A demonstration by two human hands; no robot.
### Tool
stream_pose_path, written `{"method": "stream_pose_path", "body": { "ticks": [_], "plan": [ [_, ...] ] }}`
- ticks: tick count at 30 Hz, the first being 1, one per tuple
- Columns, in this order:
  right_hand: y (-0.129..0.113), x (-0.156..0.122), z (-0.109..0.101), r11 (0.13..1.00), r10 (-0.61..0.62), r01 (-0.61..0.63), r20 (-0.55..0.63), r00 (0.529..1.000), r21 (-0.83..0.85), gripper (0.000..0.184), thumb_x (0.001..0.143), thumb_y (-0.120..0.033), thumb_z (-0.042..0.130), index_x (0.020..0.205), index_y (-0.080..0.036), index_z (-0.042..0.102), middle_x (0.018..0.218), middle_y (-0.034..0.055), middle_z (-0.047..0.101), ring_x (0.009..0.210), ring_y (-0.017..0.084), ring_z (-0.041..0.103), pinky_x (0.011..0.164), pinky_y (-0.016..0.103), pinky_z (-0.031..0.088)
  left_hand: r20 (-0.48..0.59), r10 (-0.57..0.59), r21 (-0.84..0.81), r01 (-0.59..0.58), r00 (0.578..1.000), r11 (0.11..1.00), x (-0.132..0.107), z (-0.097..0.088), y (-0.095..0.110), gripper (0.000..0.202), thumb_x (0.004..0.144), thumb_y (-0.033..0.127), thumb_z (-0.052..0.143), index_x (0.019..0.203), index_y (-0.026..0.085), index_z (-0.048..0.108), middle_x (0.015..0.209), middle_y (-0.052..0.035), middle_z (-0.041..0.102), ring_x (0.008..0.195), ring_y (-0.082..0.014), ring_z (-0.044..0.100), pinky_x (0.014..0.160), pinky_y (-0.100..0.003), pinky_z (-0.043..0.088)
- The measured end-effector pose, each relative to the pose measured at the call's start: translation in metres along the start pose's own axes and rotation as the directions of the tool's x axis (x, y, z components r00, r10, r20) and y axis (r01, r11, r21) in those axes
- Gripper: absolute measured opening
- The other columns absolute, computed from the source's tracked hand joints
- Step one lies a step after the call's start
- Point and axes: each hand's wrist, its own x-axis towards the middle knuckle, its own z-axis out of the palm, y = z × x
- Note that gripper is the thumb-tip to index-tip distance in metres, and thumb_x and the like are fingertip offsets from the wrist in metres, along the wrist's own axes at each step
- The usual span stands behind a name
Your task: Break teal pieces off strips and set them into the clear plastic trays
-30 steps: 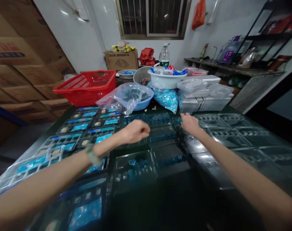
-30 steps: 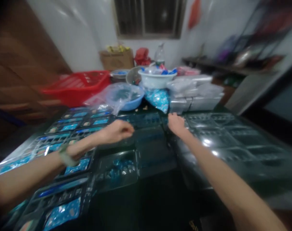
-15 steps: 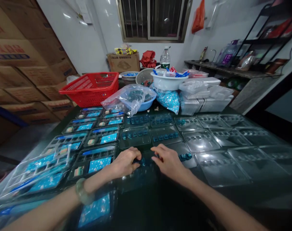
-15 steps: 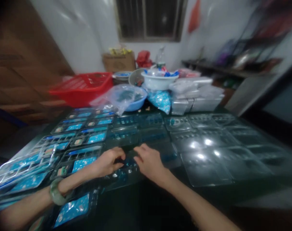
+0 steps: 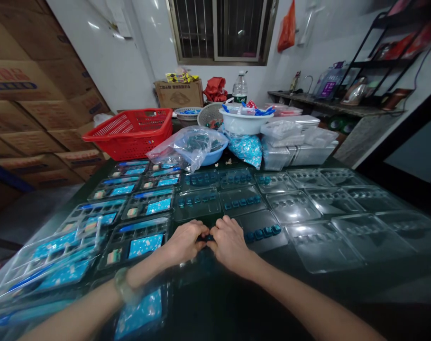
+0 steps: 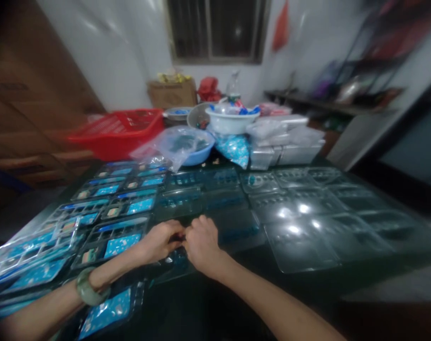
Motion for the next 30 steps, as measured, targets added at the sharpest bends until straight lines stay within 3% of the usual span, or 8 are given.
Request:
{"method": "stream_pose_path", "body": {
  "ticks": [6, 10, 14, 19, 24, 30],
  "plan": [
    [-0.008, 0.000, 0.008, 0.994, 0.059, -0.055, -0.038, 0.998, 0.089, 0.011, 0.077, -0.015, 0.047, 0.075, -0.019, 0.057, 0.077, 0.0026, 0.054, 0.080, 0.018, 0.042, 0.069, 0.031, 0.029, -0.025, -0.029, -0.022, 0.028, 0.999, 0.999, -0.005, 0.002, -0.004, 0.007, 0.071, 0.018, 0.051, 0.074, 0.020, 0.057, 0.074, 0.0002, 0.055, 0.069, -0.0150, 0.052, 0.063, -0.025, 0.039],
    [-0.009, 0.001, 0.011, 0.992, 0.112, -0.107, -0.070, 0.991, 0.061, 0.005, 0.073, -0.020, 0.051, 0.075, -0.018, 0.055, 0.081, 0.0041, 0.054, 0.082, 0.020, 0.043, 0.071, 0.032, 0.029, -0.056, -0.034, -0.025, 0.032, 0.998, 0.999, -0.007, 0.003, -0.002, 0.010, 0.071, 0.015, 0.049, 0.073, 0.020, 0.058, 0.075, -0.0003, 0.055, 0.071, -0.0153, 0.052, 0.064, -0.025, 0.038],
    [-0.009, 0.002, 0.012, 0.998, 0.062, -0.060, -0.060, 0.996, 0.035, 0.004, 0.071, -0.019, 0.051, 0.071, -0.017, 0.055, 0.076, 0.0041, 0.054, 0.078, 0.019, 0.043, 0.069, 0.032, 0.028, -0.072, -0.036, -0.041, 0.033, 0.997, 0.999, -0.009, 0.001, -0.001, 0.008, 0.070, 0.014, 0.050, 0.070, 0.019, 0.057, 0.074, -0.0001, 0.055, 0.070, -0.0153, 0.052, 0.063, -0.024, 0.039],
    [-0.008, 0.002, 0.014, 0.990, 0.071, -0.058, -0.105, 0.992, 0.126, 0.010, 0.069, -0.016, 0.052, 0.078, -0.018, 0.055, 0.078, 0.0029, 0.054, 0.080, 0.018, 0.043, 0.069, 0.030, 0.027, -0.129, -0.077, -0.111, 0.063, 0.989, 0.992, -0.013, -0.008, 0.005, 0.014, 0.073, 0.018, 0.049, 0.084, 0.020, 0.057, 0.083, -0.0019, 0.058, 0.077, -0.0170, 0.054, 0.066, -0.026, 0.041],
    [-0.005, 0.005, 0.010, 0.959, 0.104, -0.057, -0.159, 0.982, 0.279, 0.010, 0.072, -0.011, 0.049, 0.075, -0.019, 0.054, 0.077, -0.0002, 0.054, 0.079, 0.015, 0.043, 0.067, 0.027, 0.028, -0.087, -0.061, -0.250, 0.038, 0.994, 0.967, -0.015, -0.011, 0.012, 0.020, 0.076, 0.019, 0.046, 0.092, 0.020, 0.058, 0.081, -0.0007, 0.062, 0.075, -0.0170, 0.057, 0.067, -0.026, 0.042],
    [0.007, 0.000, -0.001, 0.977, 0.107, -0.072, -0.169, 0.980, 0.203, 0.013, 0.080, -0.017, 0.047, 0.076, -0.020, 0.059, 0.081, 0.0012, 0.056, 0.081, 0.016, 0.043, 0.070, 0.029, 0.028, -0.069, -0.063, -0.016, 0.062, 0.996, 0.998, -0.011, -0.001, 0.004, 0.016, 0.070, 0.020, 0.054, 0.083, 0.023, 0.062, 0.082, -0.0025, 0.062, 0.082, -0.0207, 0.055, 0.071, -0.030, 0.040]
  ]
}}
